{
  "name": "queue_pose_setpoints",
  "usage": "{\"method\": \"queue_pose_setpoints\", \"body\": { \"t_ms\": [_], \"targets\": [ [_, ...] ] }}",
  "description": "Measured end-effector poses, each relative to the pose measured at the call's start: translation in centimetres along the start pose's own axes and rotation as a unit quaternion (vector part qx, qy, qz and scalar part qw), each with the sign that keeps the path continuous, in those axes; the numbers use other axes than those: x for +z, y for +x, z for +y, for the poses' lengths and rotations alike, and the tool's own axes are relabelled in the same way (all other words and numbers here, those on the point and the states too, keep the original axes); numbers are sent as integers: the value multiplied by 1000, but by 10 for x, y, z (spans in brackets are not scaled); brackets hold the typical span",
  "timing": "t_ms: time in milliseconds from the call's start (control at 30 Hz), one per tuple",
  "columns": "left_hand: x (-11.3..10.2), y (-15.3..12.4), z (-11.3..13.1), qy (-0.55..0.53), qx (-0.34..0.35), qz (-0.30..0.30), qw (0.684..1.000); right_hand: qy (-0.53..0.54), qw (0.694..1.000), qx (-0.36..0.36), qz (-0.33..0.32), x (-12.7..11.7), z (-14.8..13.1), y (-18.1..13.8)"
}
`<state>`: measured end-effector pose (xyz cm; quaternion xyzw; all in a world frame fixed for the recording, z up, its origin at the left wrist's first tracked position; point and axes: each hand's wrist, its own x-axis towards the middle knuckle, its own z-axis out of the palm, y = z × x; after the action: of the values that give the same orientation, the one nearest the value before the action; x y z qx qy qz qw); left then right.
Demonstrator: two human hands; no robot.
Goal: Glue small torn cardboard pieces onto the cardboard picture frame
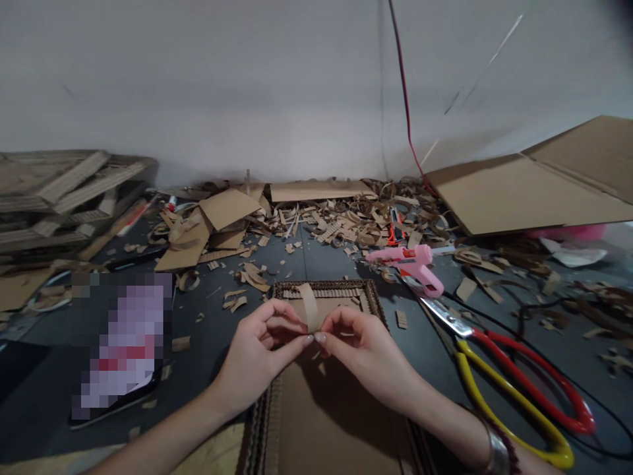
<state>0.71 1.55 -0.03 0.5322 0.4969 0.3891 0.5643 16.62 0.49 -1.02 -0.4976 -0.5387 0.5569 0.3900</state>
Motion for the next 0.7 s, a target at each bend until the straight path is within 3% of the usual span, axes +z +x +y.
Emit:
{"method": "queue_pose_setpoints", "body": {
  "t_ms": [167, 467, 700],
  "targets": [
    [0, 1, 3, -2, -11, 0, 1000, -5, 999, -37, -7, -1, 1, 0],
    [0, 2, 3, -32, -3, -3, 999, -174, 967, -181, 47, -3, 4, -4],
    [0, 2, 2, -58, -18, -20, 998, -213, 954, -207, 31, -4, 1, -6]
  ]
}}
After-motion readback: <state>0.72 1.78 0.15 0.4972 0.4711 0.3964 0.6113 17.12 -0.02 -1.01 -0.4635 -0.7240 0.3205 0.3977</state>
